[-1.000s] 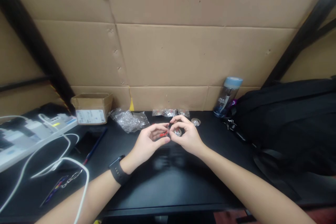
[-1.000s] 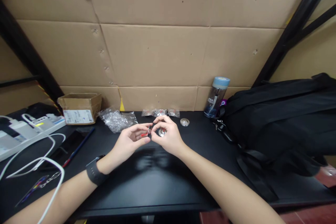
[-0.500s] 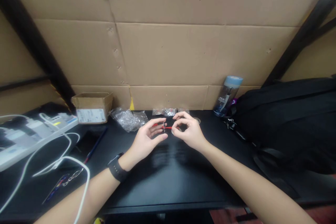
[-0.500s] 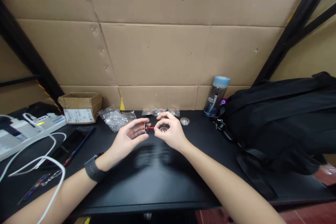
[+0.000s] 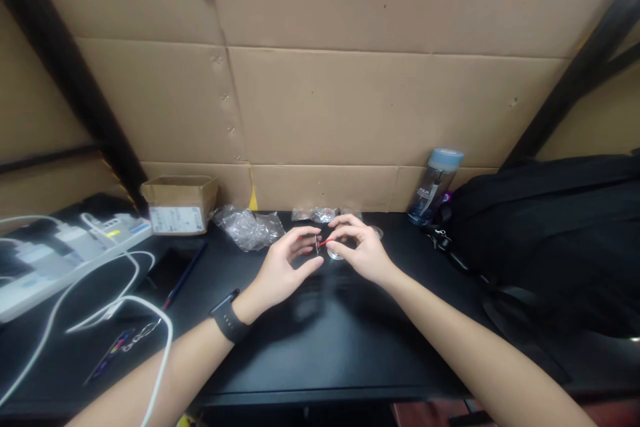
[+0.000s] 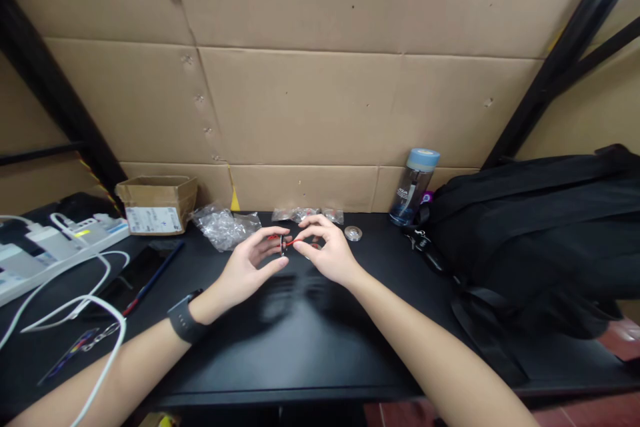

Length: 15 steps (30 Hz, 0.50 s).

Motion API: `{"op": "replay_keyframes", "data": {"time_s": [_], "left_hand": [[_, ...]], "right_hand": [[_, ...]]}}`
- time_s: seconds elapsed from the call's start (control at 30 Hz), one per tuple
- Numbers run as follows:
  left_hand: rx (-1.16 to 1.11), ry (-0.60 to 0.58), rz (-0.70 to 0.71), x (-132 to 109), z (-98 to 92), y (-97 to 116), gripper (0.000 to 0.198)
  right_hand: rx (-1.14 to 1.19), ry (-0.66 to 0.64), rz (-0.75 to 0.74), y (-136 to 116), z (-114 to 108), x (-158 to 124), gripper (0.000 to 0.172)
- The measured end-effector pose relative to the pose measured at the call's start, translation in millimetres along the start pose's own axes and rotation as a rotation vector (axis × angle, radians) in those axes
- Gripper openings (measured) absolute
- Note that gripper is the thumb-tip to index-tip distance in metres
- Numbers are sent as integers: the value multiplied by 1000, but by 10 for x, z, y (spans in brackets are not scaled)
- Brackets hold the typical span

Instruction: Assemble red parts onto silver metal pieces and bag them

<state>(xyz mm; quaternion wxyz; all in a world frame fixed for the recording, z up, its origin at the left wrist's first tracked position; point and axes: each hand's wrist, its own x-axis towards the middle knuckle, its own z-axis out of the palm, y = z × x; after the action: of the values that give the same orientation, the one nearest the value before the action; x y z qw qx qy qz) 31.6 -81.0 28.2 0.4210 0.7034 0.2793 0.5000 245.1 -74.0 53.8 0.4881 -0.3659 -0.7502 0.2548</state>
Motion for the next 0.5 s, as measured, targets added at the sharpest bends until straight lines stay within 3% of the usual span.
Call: {"op": "replay_keyframes", "data": {"time_s": [0.13, 0.23, 0.3, 0.37, 0.5], "left_hand": [[76, -48, 12, 2, -20, -23, 45], [285, -84, 60, 12, -79, -30, 46], [462, -129, 117, 32, -135, -31, 37], [609, -153, 168, 63, -203, -35, 23], [822, 35, 155, 146, -402, -53, 19]], "right_hand": [[-68, -6, -12, -4, -29, 22, 4], [-228, 49, -135, -5, -158, 53, 3], [-375, 87, -234, 17, -307, 88, 3], [-500, 83, -237, 76, -474, 129, 4], [-630, -63, -72, 293, -712, 188, 7]]}}
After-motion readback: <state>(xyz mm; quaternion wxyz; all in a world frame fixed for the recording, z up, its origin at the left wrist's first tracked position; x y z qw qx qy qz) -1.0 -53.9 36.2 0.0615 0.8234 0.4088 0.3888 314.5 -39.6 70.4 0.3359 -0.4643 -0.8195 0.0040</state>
